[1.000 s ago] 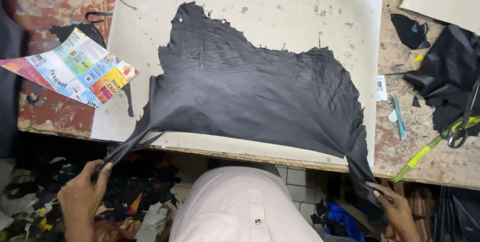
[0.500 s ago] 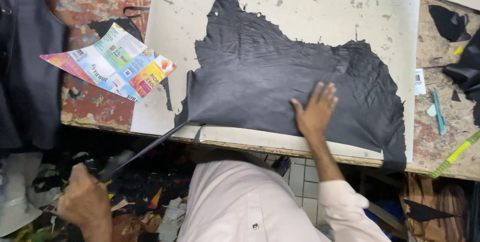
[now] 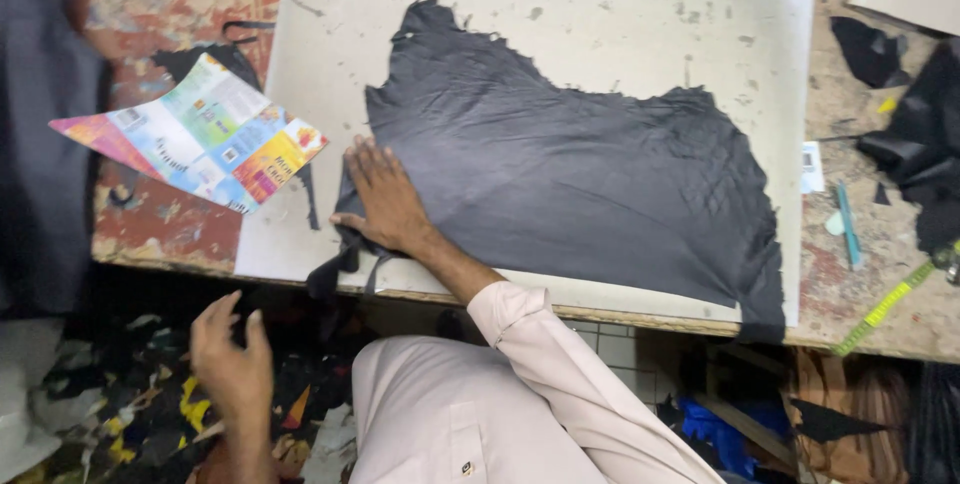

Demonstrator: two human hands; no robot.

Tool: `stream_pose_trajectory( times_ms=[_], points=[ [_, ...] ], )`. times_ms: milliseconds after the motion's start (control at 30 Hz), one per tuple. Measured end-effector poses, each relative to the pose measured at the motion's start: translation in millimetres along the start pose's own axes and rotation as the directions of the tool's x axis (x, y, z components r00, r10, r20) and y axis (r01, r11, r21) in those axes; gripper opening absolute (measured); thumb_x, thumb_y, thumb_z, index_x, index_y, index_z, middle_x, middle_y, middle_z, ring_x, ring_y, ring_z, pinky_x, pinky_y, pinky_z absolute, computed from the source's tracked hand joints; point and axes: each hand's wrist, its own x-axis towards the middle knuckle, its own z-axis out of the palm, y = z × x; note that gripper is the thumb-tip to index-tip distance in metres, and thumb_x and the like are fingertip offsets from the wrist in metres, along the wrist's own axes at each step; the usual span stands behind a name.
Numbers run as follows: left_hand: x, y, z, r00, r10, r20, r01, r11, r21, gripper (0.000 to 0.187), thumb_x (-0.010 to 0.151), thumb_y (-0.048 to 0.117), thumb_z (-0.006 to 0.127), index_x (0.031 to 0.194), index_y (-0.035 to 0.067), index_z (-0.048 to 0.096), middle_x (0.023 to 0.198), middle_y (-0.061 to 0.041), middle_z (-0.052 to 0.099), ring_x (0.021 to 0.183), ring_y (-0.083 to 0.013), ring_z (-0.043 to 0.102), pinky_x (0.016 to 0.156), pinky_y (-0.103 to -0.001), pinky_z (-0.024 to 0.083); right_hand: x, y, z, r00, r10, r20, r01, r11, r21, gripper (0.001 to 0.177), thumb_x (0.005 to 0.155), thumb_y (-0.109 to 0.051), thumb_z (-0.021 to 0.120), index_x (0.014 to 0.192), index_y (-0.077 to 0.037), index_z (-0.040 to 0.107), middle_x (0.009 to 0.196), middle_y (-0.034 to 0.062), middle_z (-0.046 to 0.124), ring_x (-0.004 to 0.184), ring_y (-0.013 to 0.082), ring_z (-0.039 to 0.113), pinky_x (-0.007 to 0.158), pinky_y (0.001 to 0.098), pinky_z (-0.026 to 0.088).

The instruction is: The person cuts a piece of black fabric using shears, then places a paper pattern on the fabric and traces its outline with chalk. The person folds the cut fabric and sets it aside.

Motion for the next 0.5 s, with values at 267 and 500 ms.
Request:
stream_pose_trajectory(
  times_ms=[267,500],
  points=[
    [83,128,128,0.999,0.005,-0.051,-0.003,1.0,0.028,0.066,0.082,0.028,0.093,0.129,-0.007,0.062,0.117,-0.025,0.058,0.114,-0.0459,0.049,0.088,-0.058,0.042,-218,150,-97,0.993,0.117,-0.017,-0.118,0.963,-0.244,0.088,0.095,-0.071,0.044,0.166,-0.024,0.021,0.173,0.014,0.014,0.16,0.0349,0.01,0.128,0.056,0.007],
    [110,88,165,0.973,-0.177,0.15,0.168,0.983,0.074,0.042,0.083,0.023,0.096,0.107,-0.004,0.073,0.096,-0.018,0.069,0.109,-0.0399,0.054,0.083,-0.056,0.047,-413,304,-198,0.476,0.831,-0.287,-0.878,0.465,-0.111,0.077,0.102,-0.059,0.043,0.165,-0.018,0.026,0.167,0.0274,0.017,0.155,0.0468,0.014,0.121,0.0667,0.009]
  ],
)
